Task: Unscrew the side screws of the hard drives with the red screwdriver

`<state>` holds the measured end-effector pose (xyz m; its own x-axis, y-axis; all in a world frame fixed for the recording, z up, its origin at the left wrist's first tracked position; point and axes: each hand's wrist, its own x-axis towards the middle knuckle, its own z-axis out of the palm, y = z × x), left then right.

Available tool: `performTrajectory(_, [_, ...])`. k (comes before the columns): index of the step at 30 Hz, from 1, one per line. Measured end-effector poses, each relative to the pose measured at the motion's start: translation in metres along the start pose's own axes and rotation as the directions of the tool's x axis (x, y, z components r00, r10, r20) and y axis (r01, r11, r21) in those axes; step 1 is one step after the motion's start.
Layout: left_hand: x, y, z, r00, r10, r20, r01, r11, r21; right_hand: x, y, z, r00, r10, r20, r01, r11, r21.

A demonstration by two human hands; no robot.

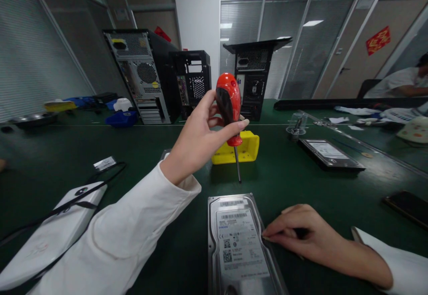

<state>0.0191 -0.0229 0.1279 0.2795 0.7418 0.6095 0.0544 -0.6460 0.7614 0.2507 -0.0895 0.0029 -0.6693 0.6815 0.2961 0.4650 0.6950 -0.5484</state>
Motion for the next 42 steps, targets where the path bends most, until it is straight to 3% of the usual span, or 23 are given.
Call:
performTrajectory(5, [0.000,0.000,0.000,1.000,-0.013,-0.011,0.013,1.000,-0.003,-0.002,-0.001,-0.004,0.999,0.047,-0.010,-0.047,0.999,-0.007])
performTrajectory(14, [0.001,0.003,0.001,0.999,-0.027,-0.028,0.027,1.000,-0.008,-0.006,-0.002,-0.006,0.992,-0.121,0.034,0.123,0.988,-0.093])
performTrajectory(21, [-0.001,0.003,-0.001,1.000,-0.022,-0.011,0.022,1.000,0.000,-0.008,-0.016,-0.013,0.971,-0.241,0.004,0.228,0.914,-0.335])
performTrajectory(24, [-0.001,0.004,-0.001,1.000,-0.024,-0.010,0.024,1.000,0.005,-0.008,-0.015,-0.013,0.964,-0.266,-0.010,0.245,0.900,-0.361])
performTrajectory(36, [0.000,0.001,0.000,1.000,-0.010,0.003,0.010,1.000,-0.005,-0.009,-0.008,0.007,0.990,-0.047,-0.131,0.042,0.998,-0.041])
performTrajectory(42, [0.000,-0.002,0.001,1.000,-0.019,0.007,0.019,1.000,-0.010,-0.015,-0.008,0.009,0.994,-0.010,-0.105,0.000,0.995,-0.097])
